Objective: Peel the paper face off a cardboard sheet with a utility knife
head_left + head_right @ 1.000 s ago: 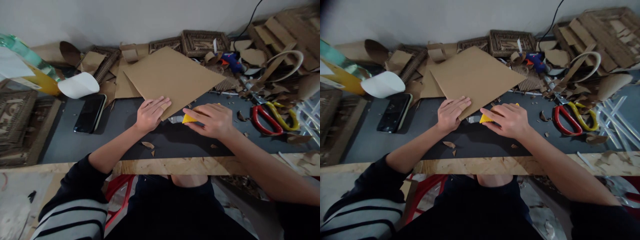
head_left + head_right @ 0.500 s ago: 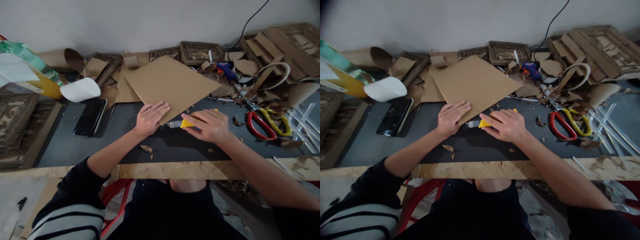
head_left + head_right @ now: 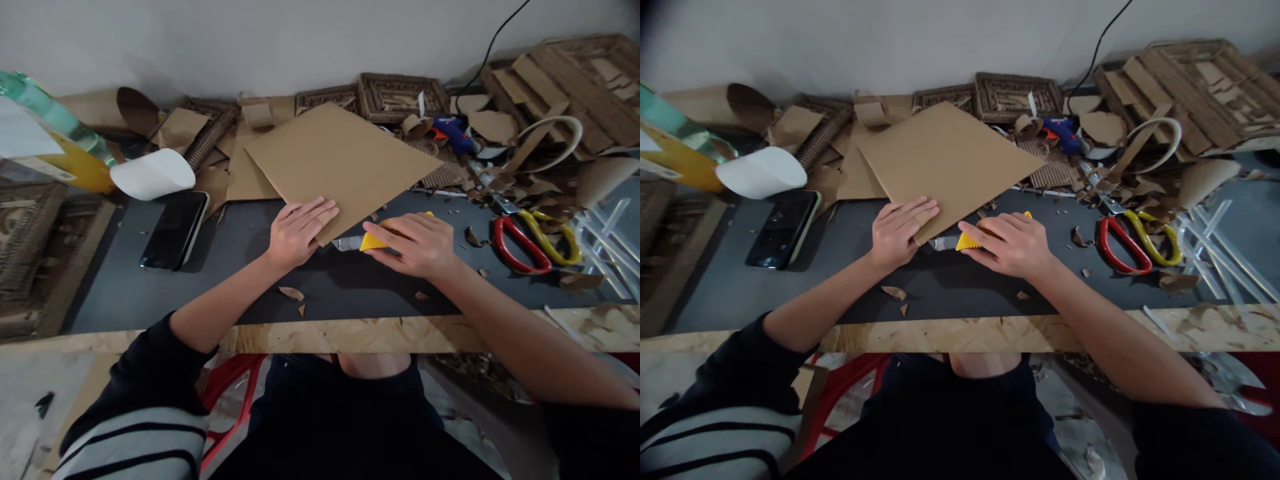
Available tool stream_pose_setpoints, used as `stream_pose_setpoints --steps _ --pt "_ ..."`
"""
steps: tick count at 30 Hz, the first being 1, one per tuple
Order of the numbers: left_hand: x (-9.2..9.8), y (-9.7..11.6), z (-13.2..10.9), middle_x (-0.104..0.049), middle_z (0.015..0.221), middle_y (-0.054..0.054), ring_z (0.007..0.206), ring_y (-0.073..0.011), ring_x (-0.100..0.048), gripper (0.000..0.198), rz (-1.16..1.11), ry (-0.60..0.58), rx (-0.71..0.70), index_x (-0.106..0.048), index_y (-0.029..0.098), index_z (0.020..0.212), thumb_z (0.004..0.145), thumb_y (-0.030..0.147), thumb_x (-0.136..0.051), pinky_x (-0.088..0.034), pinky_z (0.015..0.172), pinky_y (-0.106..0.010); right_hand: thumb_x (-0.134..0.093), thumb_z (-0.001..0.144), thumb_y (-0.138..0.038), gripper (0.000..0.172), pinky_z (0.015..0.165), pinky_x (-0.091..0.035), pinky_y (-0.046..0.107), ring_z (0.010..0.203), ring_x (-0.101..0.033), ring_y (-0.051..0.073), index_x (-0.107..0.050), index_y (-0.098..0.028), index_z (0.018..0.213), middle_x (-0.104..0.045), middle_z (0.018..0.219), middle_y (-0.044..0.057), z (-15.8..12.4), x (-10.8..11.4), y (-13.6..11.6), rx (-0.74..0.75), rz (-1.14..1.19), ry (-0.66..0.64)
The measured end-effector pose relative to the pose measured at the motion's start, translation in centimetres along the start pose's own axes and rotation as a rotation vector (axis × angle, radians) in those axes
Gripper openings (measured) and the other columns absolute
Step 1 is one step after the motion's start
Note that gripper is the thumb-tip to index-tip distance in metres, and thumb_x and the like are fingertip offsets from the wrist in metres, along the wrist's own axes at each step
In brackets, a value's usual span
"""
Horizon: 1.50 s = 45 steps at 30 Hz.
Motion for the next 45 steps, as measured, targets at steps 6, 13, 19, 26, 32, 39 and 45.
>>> stream_pose_setpoints --steps 6,13,19,26,32,39,45 --pt "-0.3 -0.2 -0.1 -0.083 0.137 -0.01 0.135 -0.024 -0.078 0.041 0.047 -0.034 0.02 -0.078 0.024 0.139 0.117 0.033 -0.044 -0.06 0.104 -0.041 -0.067 0.111 -0.047 0.035 0.069 -0.048 0.031 0.078 -0.071 0.017 -0.081 -0.03 0.138 -0.084 0.097 0.004 0.0 -0.2 0.1 -0.007 0.022 -0.034" --pt "-0.3 -0.2 -0.1 -0.08 0.143 -0.011 0.14 -0.0241 -0.075 0.04 -0.038 -0.044 0.011 -0.074 0.023 0.146 0.117 0.032 -0.048 -0.056 0.109 -0.039 -0.065 0.112 -0.048 0.037 0.069 -0.048 0.03 0.079 -0.072 0.017 -0.081 -0.028 0.139 -0.084 0.097 0.005 0.0 -0.6 0.3 -0.015 0.013 -0.071" --pt "-0.5 -0.3 -0.1 -0.08 0.143 -0.01 0.14 -0.0234 -0.075 0.039 -0.021 -0.08 0.039 -0.077 0.024 0.14 0.116 0.028 -0.046 -0.057 0.109 -0.04 -0.068 0.111 -0.044 0.035 0.068 -0.047 0.029 0.079 -0.071 0.016 -0.081 -0.026 0.138 -0.083 0.096 0.004 0.1 0.1 0.1 0.02 0.016 -0.002" --pt "-0.1 0.2 0.0 -0.081 0.142 -0.009 0.137 -0.0221 -0.076 0.039 0.007 -0.014 -0.019 -0.074 0.024 0.143 0.115 0.023 -0.048 -0.058 0.106 -0.038 -0.066 0.112 -0.045 0.035 0.07 -0.049 0.03 0.081 -0.072 0.017 -0.08 -0.028 0.14 -0.083 0.098 0.004 0.1 -0.1 -0.1 -0.001 -0.008 -0.03" --pt "-0.5 0.1 0.0 -0.081 0.141 -0.009 0.137 -0.0223 -0.077 0.039 0.028 -0.047 -0.009 -0.077 0.024 0.14 0.116 0.024 -0.046 -0.059 0.105 -0.039 -0.063 0.115 -0.042 0.036 0.07 -0.051 0.028 0.077 -0.072 0.015 -0.081 -0.019 0.136 -0.082 0.094 0.004 0.4 0.9 -0.6 0.009 -0.002 0.089" --pt "-1.6 -1.1 -0.4 -0.08 0.143 -0.01 0.139 -0.0243 -0.076 0.037 -0.062 -0.112 0.038 -0.076 0.026 0.145 0.114 0.026 -0.055 -0.058 0.109 -0.042 -0.061 0.115 -0.045 0.037 0.067 -0.051 0.027 0.076 -0.073 0.016 -0.083 -0.023 0.135 -0.081 0.093 0.006 -0.3 -0.3 0.5 -0.186 0.089 -0.009" --pt "-2.6 0.5 -0.5 -0.081 0.141 -0.011 0.139 -0.0235 -0.075 0.038 -0.052 -0.213 -0.075 -0.072 0.024 0.149 0.113 0.024 -0.06 -0.058 0.104 -0.038 -0.057 0.115 -0.046 0.036 0.076 -0.061 0.035 0.091 -0.079 0.025 -0.086 -0.026 0.126 -0.083 0.103 0.011 -0.8 0.6 3.9 -0.443 0.088 0.056"
Point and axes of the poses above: each hand's wrist, its own z-axis towards the middle knuckle, its own x-axis out of the back of the hand, y = z × x, the point moved 9 cm from there along z, towards the middle knuckle
